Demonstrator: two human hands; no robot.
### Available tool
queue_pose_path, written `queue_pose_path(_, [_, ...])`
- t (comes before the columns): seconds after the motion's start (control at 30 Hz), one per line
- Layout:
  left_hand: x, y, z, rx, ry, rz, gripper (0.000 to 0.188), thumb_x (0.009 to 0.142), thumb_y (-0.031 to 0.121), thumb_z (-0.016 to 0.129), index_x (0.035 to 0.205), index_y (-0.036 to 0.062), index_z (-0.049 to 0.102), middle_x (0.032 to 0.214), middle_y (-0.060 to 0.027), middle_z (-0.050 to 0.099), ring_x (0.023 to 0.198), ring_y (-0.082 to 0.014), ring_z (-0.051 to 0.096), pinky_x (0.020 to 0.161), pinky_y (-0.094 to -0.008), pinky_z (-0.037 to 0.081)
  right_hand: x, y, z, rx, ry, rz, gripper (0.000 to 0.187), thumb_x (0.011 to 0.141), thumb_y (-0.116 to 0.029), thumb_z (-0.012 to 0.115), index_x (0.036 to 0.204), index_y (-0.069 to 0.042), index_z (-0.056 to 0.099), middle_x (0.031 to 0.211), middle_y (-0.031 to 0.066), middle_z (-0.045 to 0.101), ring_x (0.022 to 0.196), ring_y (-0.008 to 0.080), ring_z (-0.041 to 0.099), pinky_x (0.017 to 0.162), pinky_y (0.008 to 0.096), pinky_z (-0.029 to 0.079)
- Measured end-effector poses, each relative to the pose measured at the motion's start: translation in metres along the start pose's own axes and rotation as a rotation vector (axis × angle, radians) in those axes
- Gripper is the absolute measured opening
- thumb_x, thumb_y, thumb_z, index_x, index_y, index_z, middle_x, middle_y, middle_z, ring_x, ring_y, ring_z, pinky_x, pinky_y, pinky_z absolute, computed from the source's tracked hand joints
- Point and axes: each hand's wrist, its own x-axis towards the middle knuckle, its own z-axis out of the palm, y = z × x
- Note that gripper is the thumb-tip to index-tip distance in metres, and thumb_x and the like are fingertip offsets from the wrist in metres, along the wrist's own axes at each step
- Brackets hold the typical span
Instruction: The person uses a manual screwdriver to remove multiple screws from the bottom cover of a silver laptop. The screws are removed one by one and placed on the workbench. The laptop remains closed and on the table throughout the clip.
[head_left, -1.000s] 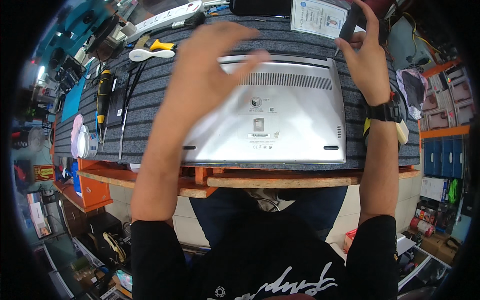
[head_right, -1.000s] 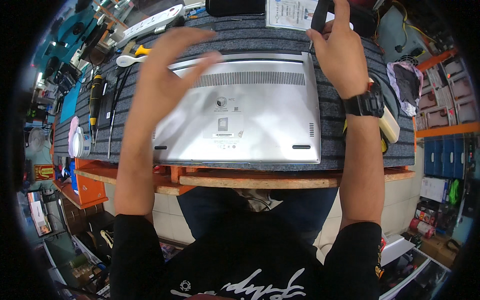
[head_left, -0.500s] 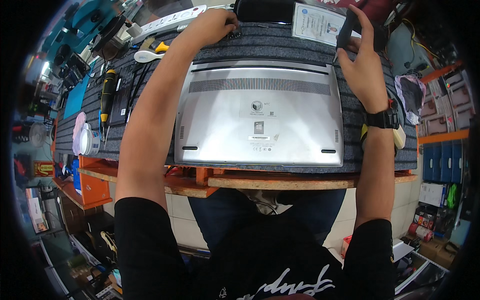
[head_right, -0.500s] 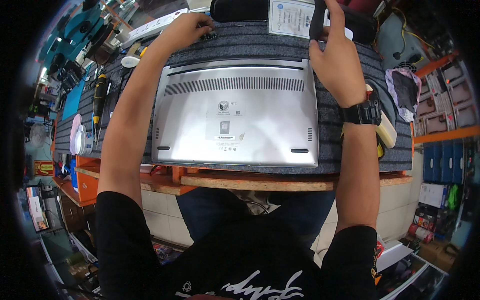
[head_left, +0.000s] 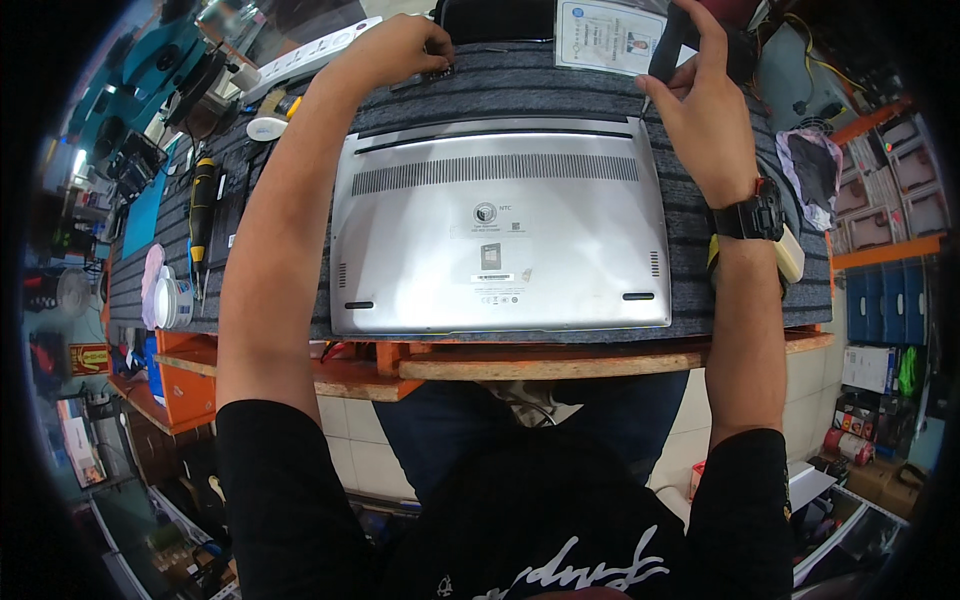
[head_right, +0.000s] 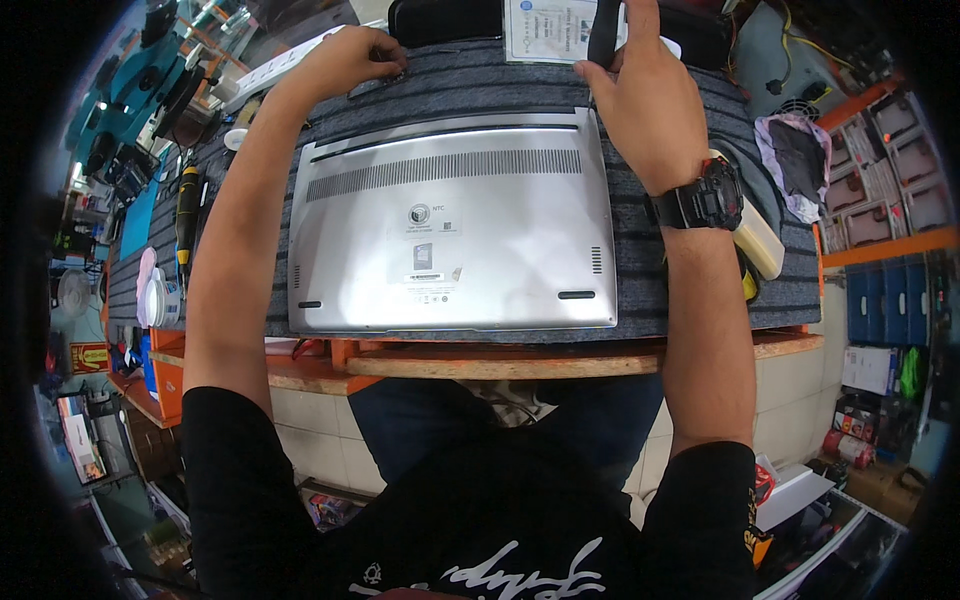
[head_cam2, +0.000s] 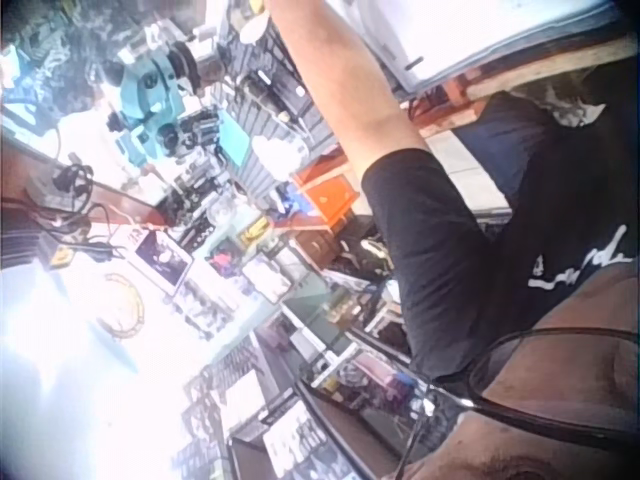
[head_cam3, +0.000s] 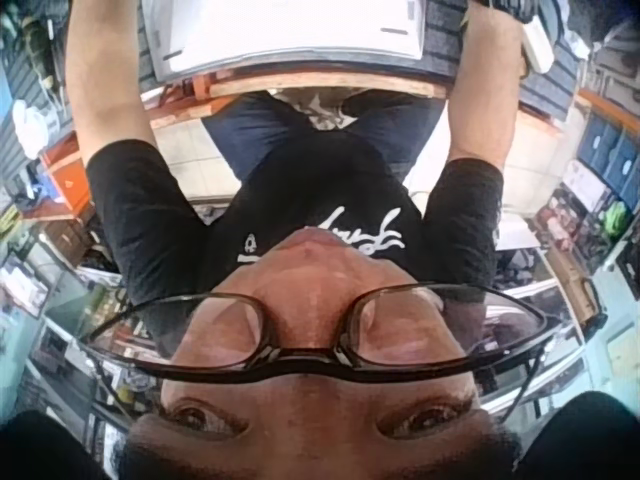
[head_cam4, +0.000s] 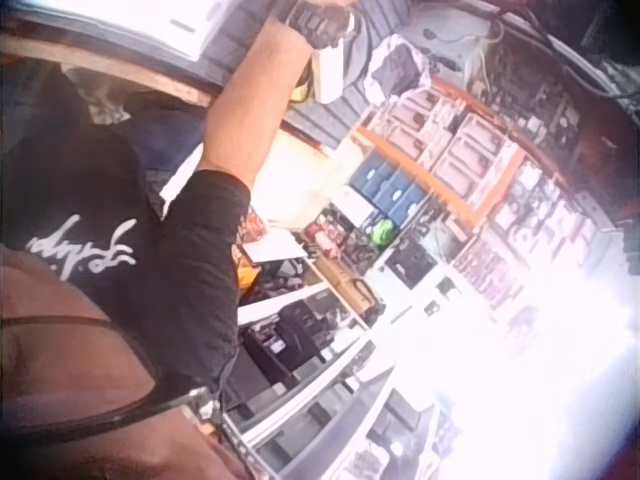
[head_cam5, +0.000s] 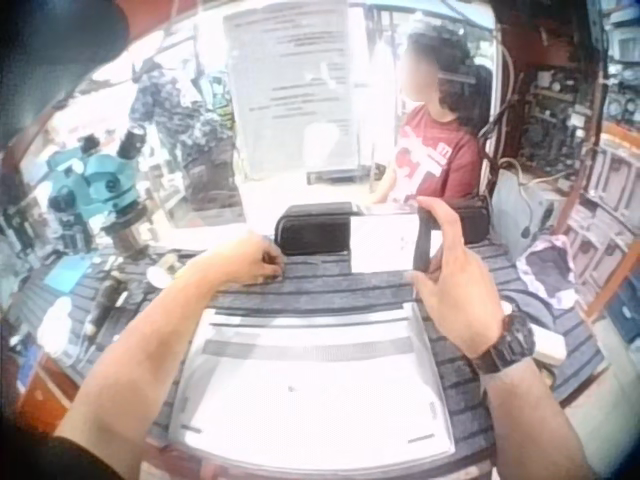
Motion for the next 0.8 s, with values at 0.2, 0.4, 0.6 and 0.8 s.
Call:
queue_pose_path(0.2, [-0.001, -0.002, -0.002, -0.002, -0.029, 0.011, 0.019, 0.094, 0.020, 0.078, 0.111, 0.0116, 0.082, 0.104, -0.0091, 0.081, 0.094, -0.0249, 0.077, 0.088, -0.0367, 0.059, -0.002, 0.004, 0.002, 0.006, 0.030, -0.120, 0.089, 0.086, 0.006, 0.074, 0.160, -0.019, 0.031, 0.087, 0.0171, 0.065, 0.080, 0.0380, 0.069, 0.072, 0.0473, 0.054])
queue_pose_path(0.4, [0.001, -0.003, -0.001, 0.060, -0.016, 0.046, 0.020, 0.093, 0.021, 0.078, 0.110, 0.0105, 0.080, 0.104, -0.0099, 0.080, 0.092, -0.0262, 0.076, 0.086, -0.0388, 0.059, 0.001, 0.003, 0.004, 0.111, 0.032, -0.177, 0.089, 0.086, 0.007, 0.073, 0.161, -0.018, 0.031, 0.086, 0.0164, 0.065, 0.079, 0.0366, 0.070, 0.071, 0.0463, 0.054])
queue_pose_path(0.6, [0.004, -0.005, 0.002, 0.066, 0.045, 0.109, 0.018, 0.094, 0.019, 0.076, 0.106, 0.0058, 0.077, 0.102, -0.0129, 0.079, 0.093, -0.0297, 0.076, 0.086, -0.0399, 0.058, 0.003, 0.002, -0.004, 0.003, -0.069, 0.064, 0.090, 0.087, 0.008, 0.071, 0.162, -0.020, 0.029, 0.092, 0.0202, 0.069, 0.086, 0.0401, 0.072, 0.076, 0.0469, 0.056])
queue_pose_path(0.8, [-0.026, -0.004, -0.026, -0.173, 0.258, 0.124, 0.018, 0.097, 0.017, 0.074, 0.109, 0.0045, 0.075, 0.101, -0.0076, 0.077, 0.094, -0.0214, 0.072, 0.083, -0.0345, 0.055, 0.002, 0.007, -0.006, 0.038, -0.031, -0.088, 0.092, 0.088, 0.003, 0.074, 0.163, -0.019, 0.026, 0.084, 0.0197, 0.068, 0.080, 0.0418, 0.071, 0.071, 0.0502, 0.054])
